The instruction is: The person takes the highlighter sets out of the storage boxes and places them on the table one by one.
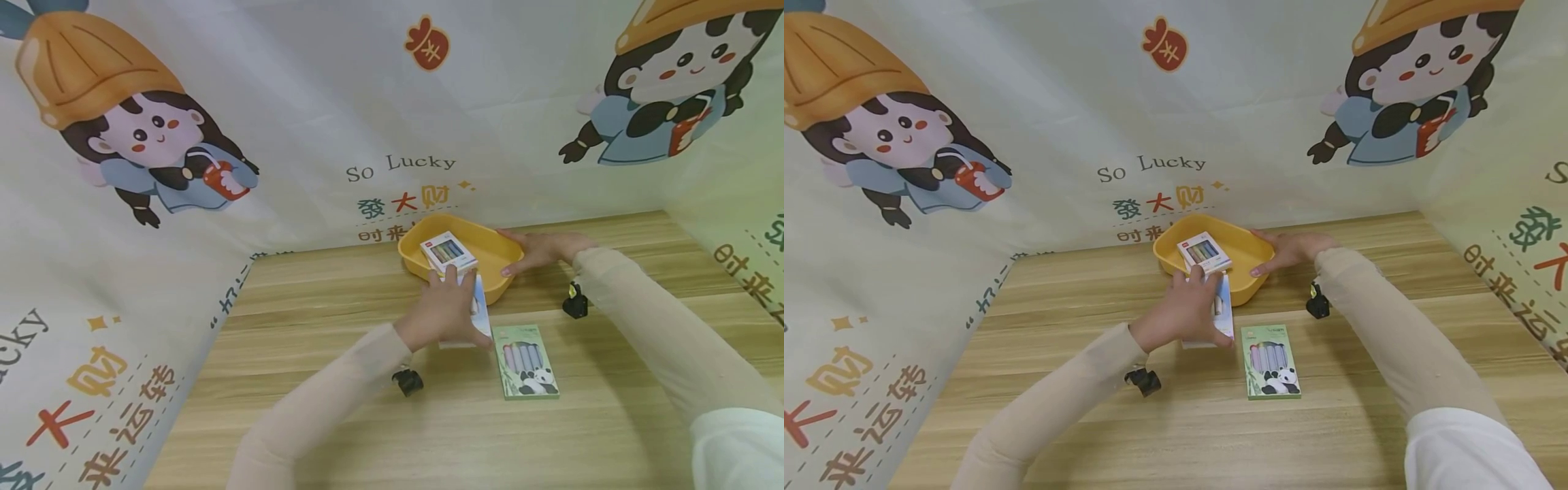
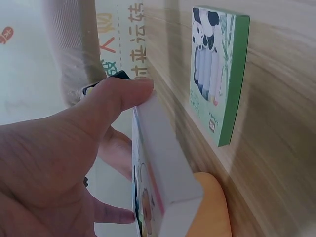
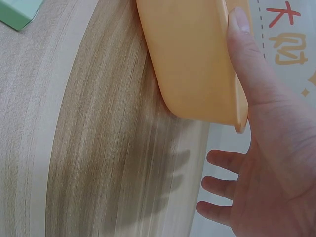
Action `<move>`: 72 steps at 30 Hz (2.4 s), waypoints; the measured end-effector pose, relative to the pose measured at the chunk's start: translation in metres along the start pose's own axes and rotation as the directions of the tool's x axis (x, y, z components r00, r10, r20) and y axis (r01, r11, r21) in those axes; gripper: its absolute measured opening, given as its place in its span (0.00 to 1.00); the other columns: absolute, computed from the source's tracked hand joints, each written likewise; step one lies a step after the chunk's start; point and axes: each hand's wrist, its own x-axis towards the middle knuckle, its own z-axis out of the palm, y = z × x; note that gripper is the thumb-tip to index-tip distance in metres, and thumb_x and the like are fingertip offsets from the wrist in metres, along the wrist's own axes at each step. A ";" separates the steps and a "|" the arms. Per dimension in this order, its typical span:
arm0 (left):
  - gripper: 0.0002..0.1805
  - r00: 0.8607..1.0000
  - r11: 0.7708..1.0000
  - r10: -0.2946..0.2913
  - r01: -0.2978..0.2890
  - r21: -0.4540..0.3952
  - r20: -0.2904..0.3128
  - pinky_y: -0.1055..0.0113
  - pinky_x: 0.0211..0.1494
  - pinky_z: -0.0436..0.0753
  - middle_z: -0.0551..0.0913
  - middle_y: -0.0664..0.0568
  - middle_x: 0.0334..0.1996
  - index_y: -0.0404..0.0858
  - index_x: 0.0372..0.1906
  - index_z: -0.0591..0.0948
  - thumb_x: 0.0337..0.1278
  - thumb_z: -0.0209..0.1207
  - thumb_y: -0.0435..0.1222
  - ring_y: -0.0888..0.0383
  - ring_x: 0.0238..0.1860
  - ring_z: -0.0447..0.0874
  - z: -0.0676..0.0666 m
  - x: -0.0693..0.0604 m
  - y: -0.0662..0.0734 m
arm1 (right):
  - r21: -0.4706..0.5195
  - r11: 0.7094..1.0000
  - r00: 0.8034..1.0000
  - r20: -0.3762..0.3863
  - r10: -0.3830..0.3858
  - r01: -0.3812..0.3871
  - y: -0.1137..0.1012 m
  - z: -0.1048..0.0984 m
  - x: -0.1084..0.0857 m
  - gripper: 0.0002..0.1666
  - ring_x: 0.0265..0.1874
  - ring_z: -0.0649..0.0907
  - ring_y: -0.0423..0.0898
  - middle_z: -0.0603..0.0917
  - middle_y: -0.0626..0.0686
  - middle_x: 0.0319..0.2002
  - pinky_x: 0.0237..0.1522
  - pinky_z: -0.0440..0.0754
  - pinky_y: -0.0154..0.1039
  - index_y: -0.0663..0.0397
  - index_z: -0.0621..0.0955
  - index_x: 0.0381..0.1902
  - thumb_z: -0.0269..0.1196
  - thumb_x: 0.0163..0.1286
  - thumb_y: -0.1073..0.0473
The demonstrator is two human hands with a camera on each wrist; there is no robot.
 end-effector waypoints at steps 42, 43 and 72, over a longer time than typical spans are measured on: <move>0.67 0.997 1.000 0.005 -0.004 -0.005 0.075 0.48 0.64 0.75 0.65 0.40 0.68 0.42 0.76 0.59 0.28 0.72 0.70 0.40 0.64 0.65 0.038 -0.025 0.011 | 0.029 1.000 1.000 -0.004 0.002 -0.002 0.000 0.000 -0.001 0.69 0.75 0.53 0.72 0.47 0.68 0.78 0.71 0.52 0.73 0.46 0.39 0.80 0.63 0.58 0.24; 0.66 0.997 1.000 0.007 -0.006 -0.004 0.075 0.48 0.63 0.76 0.66 0.40 0.67 0.42 0.75 0.60 0.28 0.72 0.69 0.40 0.64 0.65 0.039 -0.025 0.011 | 0.027 1.000 1.000 -0.004 0.003 -0.003 0.000 0.000 -0.001 0.69 0.75 0.53 0.72 0.47 0.68 0.78 0.71 0.52 0.73 0.46 0.39 0.80 0.63 0.57 0.24; 0.66 0.993 1.000 -0.009 0.005 0.029 0.122 0.52 0.57 0.79 0.66 0.41 0.68 0.45 0.73 0.63 0.23 0.70 0.74 0.44 0.60 0.68 0.062 -0.017 0.019 | 0.023 0.999 1.000 -0.005 0.028 -0.028 0.002 0.001 -0.001 0.68 0.76 0.52 0.72 0.46 0.66 0.79 0.71 0.52 0.74 0.41 0.38 0.80 0.61 0.58 0.23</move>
